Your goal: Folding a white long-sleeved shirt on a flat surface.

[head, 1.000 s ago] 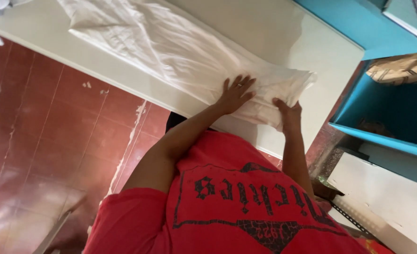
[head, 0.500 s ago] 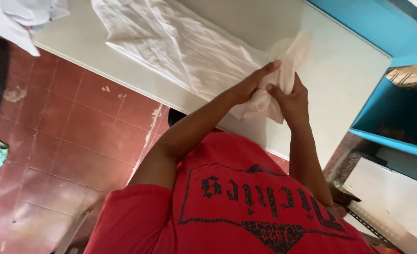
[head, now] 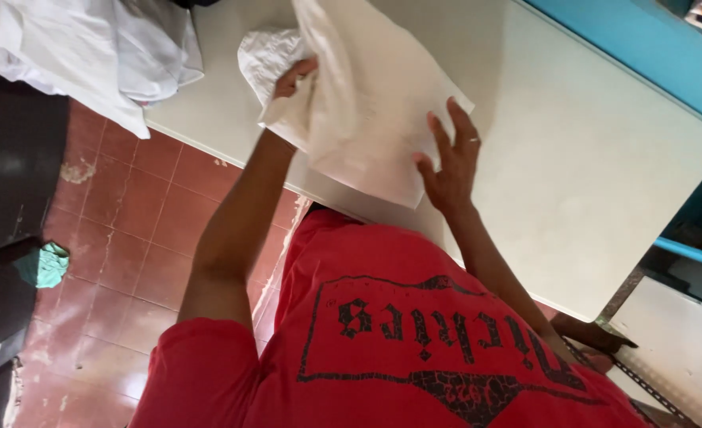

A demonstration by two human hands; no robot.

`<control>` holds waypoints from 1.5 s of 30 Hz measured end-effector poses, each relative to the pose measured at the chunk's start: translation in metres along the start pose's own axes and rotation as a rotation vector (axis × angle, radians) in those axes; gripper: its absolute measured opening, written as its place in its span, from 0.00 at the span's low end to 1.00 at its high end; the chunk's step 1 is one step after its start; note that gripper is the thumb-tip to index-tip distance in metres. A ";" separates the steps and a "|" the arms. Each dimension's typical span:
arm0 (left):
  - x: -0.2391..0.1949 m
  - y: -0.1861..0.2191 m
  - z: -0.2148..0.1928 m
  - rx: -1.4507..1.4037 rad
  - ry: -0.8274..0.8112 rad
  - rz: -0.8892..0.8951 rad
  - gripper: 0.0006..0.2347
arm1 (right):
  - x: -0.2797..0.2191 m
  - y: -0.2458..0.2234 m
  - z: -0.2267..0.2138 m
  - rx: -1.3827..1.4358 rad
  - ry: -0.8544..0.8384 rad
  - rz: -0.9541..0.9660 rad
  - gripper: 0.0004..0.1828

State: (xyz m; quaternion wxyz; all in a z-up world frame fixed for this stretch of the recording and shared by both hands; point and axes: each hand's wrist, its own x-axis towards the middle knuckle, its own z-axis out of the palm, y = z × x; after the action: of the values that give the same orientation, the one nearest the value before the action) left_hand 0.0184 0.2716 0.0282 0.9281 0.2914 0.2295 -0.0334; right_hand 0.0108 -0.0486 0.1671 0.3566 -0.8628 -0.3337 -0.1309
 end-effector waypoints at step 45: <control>0.023 0.017 0.019 2.323 -0.065 0.515 0.31 | -0.020 0.066 0.126 -0.533 -0.233 0.599 0.39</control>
State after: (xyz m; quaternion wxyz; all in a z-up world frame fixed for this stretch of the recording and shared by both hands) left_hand 0.0503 0.2772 0.0406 0.0932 0.9944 -0.0270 -0.0414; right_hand 0.0386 -0.0045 0.0330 0.1030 -0.9928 -0.0606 -0.0045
